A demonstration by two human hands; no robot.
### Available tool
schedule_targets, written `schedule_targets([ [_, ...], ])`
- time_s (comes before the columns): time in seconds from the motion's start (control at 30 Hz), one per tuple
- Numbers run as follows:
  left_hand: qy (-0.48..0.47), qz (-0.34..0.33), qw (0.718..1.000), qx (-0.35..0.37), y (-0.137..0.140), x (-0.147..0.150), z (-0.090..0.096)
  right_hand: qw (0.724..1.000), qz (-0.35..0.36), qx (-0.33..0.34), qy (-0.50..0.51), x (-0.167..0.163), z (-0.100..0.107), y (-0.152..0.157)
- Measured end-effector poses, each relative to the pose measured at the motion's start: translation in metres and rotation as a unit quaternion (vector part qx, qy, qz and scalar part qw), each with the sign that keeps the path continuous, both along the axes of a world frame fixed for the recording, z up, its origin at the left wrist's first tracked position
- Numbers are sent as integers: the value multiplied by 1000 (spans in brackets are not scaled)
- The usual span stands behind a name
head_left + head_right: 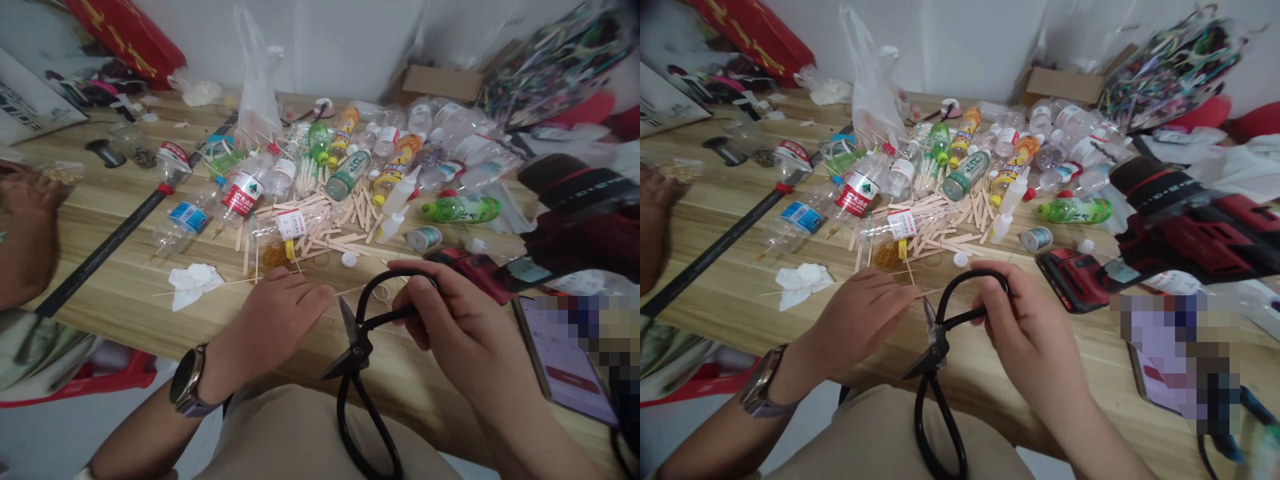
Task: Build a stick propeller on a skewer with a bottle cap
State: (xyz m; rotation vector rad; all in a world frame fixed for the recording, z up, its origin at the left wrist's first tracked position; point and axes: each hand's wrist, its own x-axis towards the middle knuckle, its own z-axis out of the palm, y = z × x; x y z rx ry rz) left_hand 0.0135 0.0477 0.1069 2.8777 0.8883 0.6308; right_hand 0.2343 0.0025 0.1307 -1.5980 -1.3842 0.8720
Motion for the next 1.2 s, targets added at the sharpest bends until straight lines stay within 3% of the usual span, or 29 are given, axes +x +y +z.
schedule_targets([
  [0.13, 1, -4, 1000, 5, -4, -2, 0, 999, -32, -23, 12, -11, -1, -3],
  [0.5, -25, 8, 999, 39, -5, -13, -1, 974, -93, 58, 198, -25, -23, -40],
  [0.6, -29, 10, 999, 38, -5, -13, -2, 969, -33, 105, 221, -24, -34, -46],
  [0.7, -29, 10, 999, 39, -6, -12, 0, 972, 43, 145, 182, -24, -39, -40],
  [0.83, -25, 9, 999, 42, -9, -10, 5, 983, 128, 65, 115, -31, -36, -35],
  [0.93, -24, 12, 998, 50, -10, -10, 9, 969, 230, -28, 82, -37, -31, -35],
  [1.0, -23, 23, 998, 52, -10, -11, 12, 966, 250, -35, 49, -38, -28, -32],
  [1.1, -51, 60, 996, 34, -10, -11, 18, 973, 217, 67, -40, -34, -26, -20],
  [1.2, -119, 84, 989, -38, -12, -7, 25, 951, 172, 208, -152, -26, -28, -4],
])
